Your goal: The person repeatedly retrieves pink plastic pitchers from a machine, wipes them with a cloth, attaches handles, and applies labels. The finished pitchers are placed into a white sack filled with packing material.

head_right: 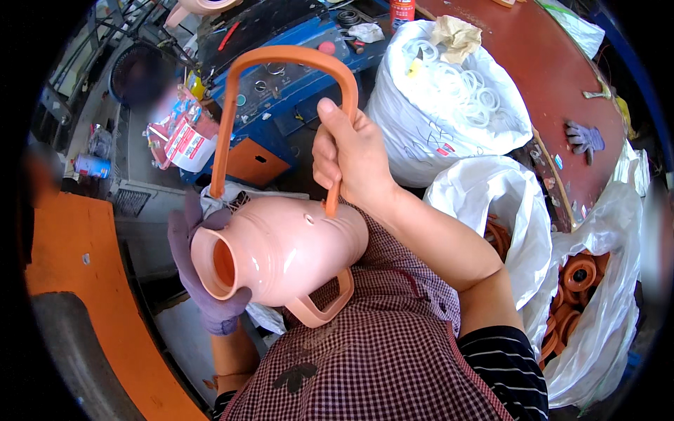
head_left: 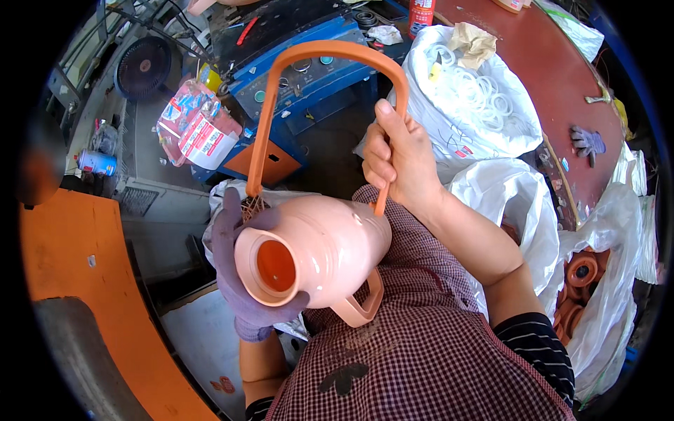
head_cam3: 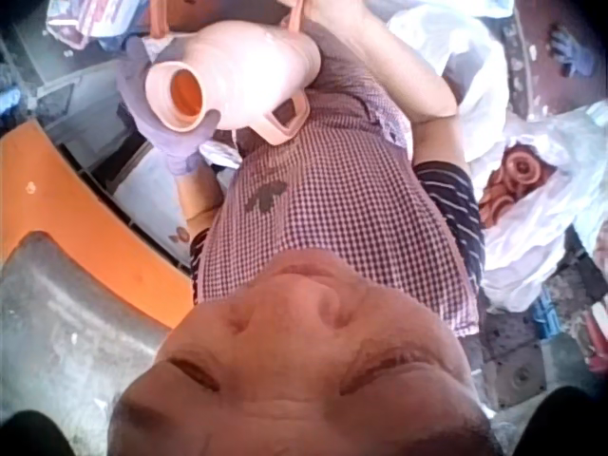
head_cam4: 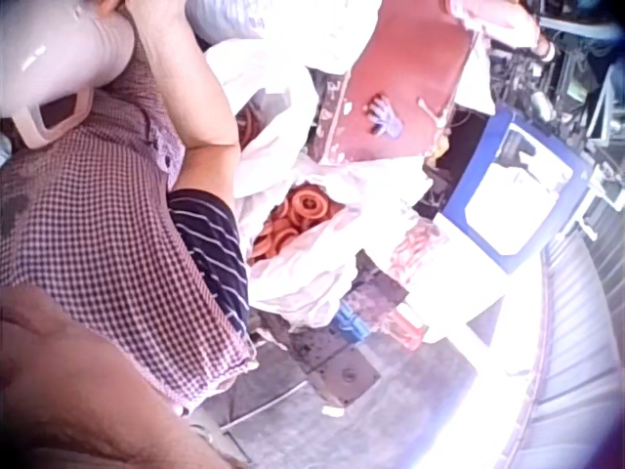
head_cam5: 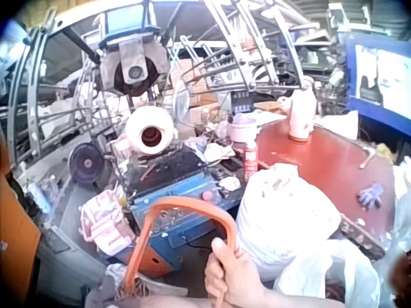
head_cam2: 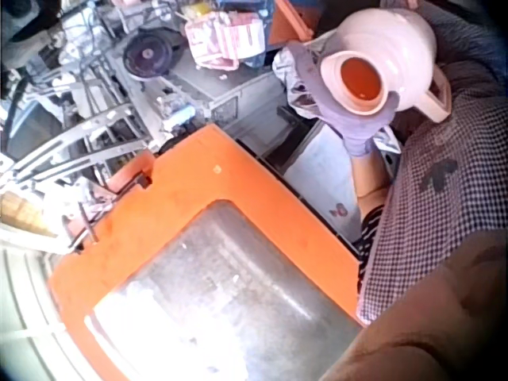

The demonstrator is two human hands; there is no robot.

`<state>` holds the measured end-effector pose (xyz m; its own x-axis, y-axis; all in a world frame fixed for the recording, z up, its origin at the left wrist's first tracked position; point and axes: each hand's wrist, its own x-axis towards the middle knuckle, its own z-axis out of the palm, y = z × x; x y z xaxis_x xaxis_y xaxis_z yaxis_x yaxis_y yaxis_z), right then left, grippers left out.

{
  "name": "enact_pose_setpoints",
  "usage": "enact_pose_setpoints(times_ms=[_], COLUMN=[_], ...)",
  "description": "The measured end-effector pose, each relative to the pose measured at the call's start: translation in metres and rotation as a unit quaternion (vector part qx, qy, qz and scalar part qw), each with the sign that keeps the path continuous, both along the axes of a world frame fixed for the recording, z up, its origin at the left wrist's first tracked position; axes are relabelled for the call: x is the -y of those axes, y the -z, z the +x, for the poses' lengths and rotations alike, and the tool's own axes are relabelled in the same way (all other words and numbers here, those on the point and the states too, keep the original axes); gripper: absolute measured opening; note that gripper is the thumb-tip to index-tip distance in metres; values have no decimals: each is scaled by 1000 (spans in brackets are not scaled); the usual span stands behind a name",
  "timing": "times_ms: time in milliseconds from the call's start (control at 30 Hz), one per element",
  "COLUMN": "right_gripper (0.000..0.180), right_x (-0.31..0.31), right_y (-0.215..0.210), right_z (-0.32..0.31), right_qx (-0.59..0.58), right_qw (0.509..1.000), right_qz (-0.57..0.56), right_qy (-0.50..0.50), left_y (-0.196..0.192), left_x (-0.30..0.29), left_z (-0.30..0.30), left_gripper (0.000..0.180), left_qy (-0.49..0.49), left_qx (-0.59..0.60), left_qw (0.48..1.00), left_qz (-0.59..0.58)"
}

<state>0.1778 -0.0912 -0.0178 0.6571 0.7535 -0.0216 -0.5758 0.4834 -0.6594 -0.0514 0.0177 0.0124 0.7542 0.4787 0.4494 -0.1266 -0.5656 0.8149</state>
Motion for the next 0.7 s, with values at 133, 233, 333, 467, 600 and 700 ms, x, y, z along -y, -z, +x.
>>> enact_pose_setpoints(times_ms=[133, 233, 333, 467, 600, 700], right_gripper=[40, 25, 19, 22, 30, 32], right_x=[-7, -2, 0, 13, 20, 21], right_y=[2, 16, 19, 17, 19, 19], right_z=[-25, -29, -25, -26, -19, -26], right_qx=[-109, -150, -112, -150, -154, -149], right_qw=[978, 970, 977, 980, 981, 983], right_qz=[-150, -179, -172, -113, -79, -64], right_qy=[-95, -70, -53, -60, -93, -84], left_y=[-3, -7, -6, 3, 0, 0], left_x=[10, 17, 21, 16, 18, 18], left_z=[1, 8, 12, 6, 8, 7], left_gripper=[116, 98, 98, 113, 117, 107], left_qy=[44, 75, 99, 126, 128, 111], left_qx=[-12, -21, -4, 37, 45, 37], left_qw=[999, 997, 995, 991, 991, 992], left_qz=[-22, 13, -32, -34, 19, -44])
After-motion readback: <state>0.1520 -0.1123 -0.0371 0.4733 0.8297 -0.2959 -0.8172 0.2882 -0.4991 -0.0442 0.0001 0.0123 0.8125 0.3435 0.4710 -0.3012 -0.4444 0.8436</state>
